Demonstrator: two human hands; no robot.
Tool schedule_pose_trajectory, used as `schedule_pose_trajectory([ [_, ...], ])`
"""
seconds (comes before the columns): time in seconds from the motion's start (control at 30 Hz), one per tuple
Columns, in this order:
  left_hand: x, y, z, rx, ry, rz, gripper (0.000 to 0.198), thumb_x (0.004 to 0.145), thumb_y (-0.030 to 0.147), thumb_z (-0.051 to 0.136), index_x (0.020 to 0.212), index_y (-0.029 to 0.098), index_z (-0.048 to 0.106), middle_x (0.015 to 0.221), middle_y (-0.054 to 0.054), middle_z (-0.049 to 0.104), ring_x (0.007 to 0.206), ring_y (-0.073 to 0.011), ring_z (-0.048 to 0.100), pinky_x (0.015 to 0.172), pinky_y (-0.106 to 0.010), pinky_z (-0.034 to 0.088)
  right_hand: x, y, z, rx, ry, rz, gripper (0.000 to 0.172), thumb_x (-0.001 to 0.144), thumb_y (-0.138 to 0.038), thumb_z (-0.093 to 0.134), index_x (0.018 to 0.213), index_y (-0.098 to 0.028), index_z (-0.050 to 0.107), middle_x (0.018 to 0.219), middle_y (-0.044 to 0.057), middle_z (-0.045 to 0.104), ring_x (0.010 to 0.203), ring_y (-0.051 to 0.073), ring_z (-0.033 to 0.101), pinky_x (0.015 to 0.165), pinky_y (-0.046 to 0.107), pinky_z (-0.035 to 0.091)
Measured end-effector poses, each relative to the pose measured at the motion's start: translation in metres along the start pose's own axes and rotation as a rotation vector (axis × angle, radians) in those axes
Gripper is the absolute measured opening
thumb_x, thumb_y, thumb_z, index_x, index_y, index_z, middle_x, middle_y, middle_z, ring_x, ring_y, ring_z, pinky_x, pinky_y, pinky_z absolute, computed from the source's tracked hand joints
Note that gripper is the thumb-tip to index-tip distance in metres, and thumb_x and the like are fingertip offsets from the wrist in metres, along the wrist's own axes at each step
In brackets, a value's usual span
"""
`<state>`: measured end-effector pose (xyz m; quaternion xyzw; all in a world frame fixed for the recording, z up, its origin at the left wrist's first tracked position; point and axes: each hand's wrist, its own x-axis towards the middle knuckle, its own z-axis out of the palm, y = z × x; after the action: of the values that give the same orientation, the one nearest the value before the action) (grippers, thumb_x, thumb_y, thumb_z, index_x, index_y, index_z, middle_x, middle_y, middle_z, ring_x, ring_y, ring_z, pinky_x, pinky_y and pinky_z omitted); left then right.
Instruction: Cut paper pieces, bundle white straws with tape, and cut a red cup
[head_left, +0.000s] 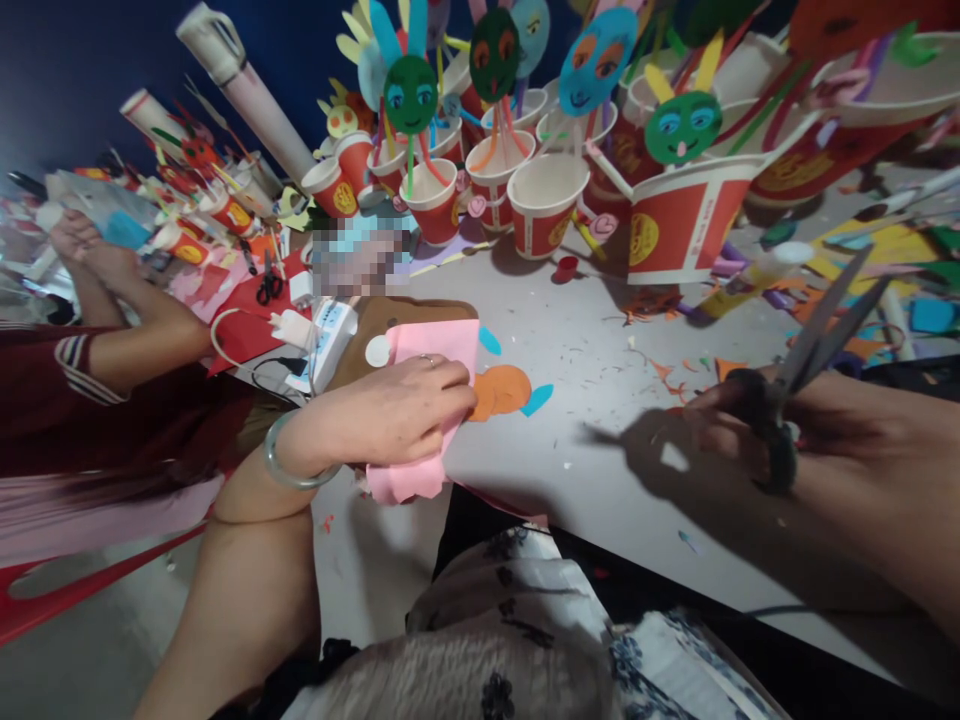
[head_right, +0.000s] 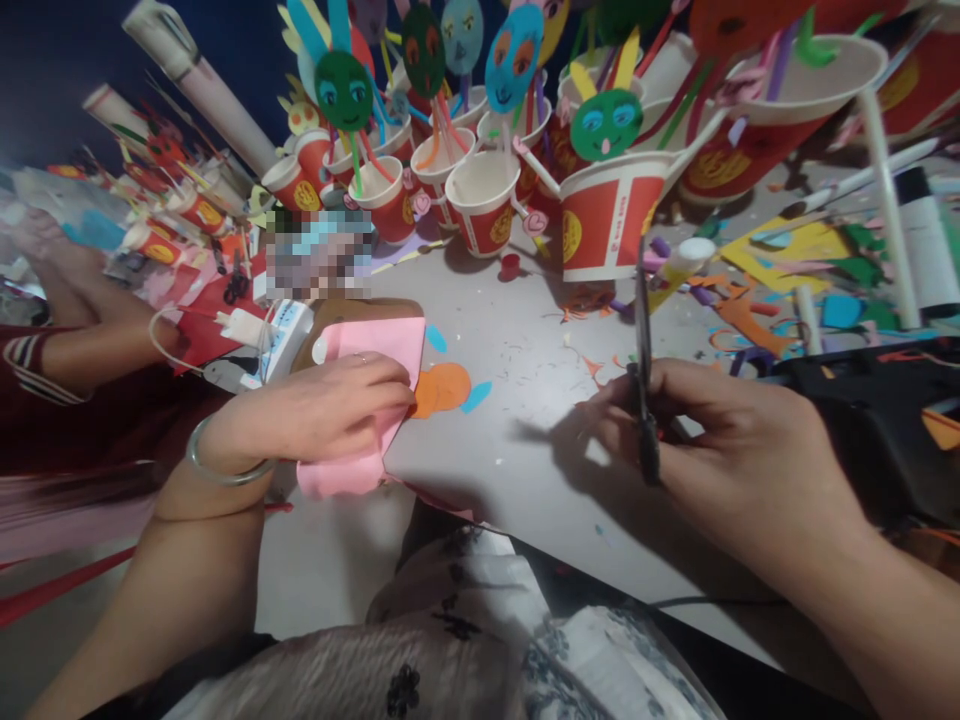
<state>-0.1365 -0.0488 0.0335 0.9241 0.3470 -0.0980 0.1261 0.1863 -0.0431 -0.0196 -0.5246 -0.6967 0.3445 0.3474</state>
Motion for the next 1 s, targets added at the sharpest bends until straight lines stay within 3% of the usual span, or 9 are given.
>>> schedule_pose_trajectory([
  [0.27,-0.001,0.007,0.013,0.113,0.041,-0.038,0.023,0.092,0.016,0.044,0.103,0.013,0.064,0.095,-0.010,0.058,0.086,-0.0210,0.053,0.077,-0.036,0.044,0.003,0.006,0.000,-0.008,-0.020,-0.043,0.006,0.070,-0.032,0.072,0.071,-0.028,0.069,0.061,-0.002,0.065,0.053,0.015,0.056,0.047,0.028,0.042],
  [0.43,-0.005,0.005,0.012,0.119,0.035,0.000,0.025,0.092,0.016,0.045,0.108,0.016,0.065,0.096,-0.010,0.057,0.090,-0.0211,0.053,0.080,-0.035,0.044,0.001,-0.002,0.002,-0.004,0.000,0.017,0.007,0.071,-0.033,0.069,0.071,-0.026,0.067,0.063,0.000,0.064,0.055,0.016,0.055,0.050,0.030,0.043],
  [0.6,-0.006,0.005,0.013,0.193,0.044,0.048,0.019,0.092,0.018,0.047,0.097,0.017,0.066,0.093,-0.010,0.058,0.094,-0.0236,0.052,0.080,-0.036,0.041,0.001,-0.007,0.003,-0.003,0.007,0.041,0.009,0.070,-0.034,0.068,0.070,-0.026,0.066,0.061,0.000,0.063,0.055,0.016,0.053,0.050,0.030,0.041],
  [0.8,0.001,0.015,0.013,0.284,0.018,0.053,0.033,0.091,0.012,0.044,0.120,0.015,0.060,0.101,-0.013,0.060,0.094,-0.0262,0.053,0.078,-0.039,0.039,0.004,-0.007,0.003,0.015,-0.011,0.061,0.007,0.068,-0.031,0.069,0.068,-0.025,0.067,0.059,0.000,0.063,0.054,0.017,0.055,0.049,0.029,0.043],
  [1.0,0.004,0.017,0.015,0.302,-0.019,0.077,0.032,0.092,0.016,0.046,0.121,0.014,0.059,0.104,-0.014,0.060,0.097,-0.0278,0.053,0.079,-0.040,0.039,0.006,-0.004,0.001,0.014,-0.014,0.063,0.012,0.067,-0.036,0.070,0.067,-0.025,0.068,0.061,0.001,0.065,0.054,0.017,0.056,0.048,0.028,0.044],
])
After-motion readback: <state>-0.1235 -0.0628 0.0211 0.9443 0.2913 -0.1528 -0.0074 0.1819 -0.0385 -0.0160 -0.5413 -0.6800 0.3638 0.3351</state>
